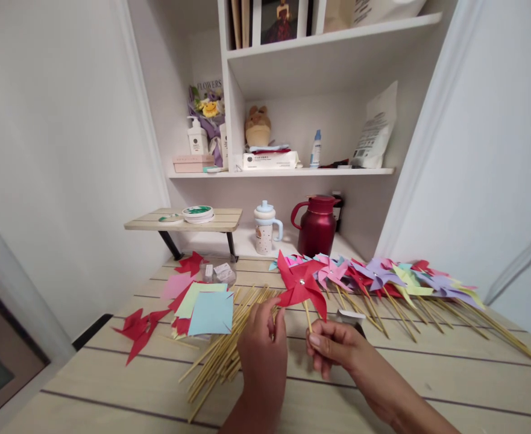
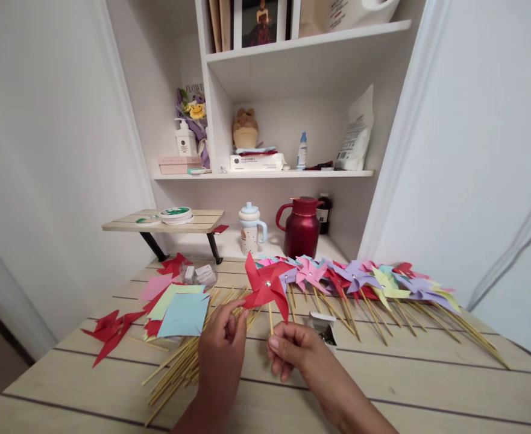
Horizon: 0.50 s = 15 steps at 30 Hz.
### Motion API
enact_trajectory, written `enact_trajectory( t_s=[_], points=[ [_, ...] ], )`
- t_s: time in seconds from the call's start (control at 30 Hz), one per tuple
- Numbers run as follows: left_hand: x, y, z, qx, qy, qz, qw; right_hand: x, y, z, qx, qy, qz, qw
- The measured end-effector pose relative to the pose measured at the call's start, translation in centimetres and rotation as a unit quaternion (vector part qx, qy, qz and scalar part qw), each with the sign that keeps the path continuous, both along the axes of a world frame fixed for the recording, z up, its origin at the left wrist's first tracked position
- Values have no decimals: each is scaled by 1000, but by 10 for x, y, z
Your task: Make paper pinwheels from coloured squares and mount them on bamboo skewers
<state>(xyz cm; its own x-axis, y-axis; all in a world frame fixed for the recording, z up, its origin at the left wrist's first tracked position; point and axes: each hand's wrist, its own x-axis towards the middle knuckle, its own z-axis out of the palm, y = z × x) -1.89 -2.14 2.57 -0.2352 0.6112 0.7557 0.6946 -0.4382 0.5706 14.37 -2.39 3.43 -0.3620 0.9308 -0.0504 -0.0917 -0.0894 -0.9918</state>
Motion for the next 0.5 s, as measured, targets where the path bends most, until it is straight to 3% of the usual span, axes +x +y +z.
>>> enact_trajectory(
  t_s=[0.17, 0.33, 0.5],
  points=[
    [1, -2, -1, 12, 4, -17, 1000, -1, -1, 6, -8, 0, -27, 1000],
    [-5, -3, 5, -13, -67, -27, 997, 2, 0, 2, -16, -24, -4, 1000],
    [-31, 11, 13, 55, -94, 52, 993, 5, 2, -5, -24, -66, 8, 997]
  ],
)
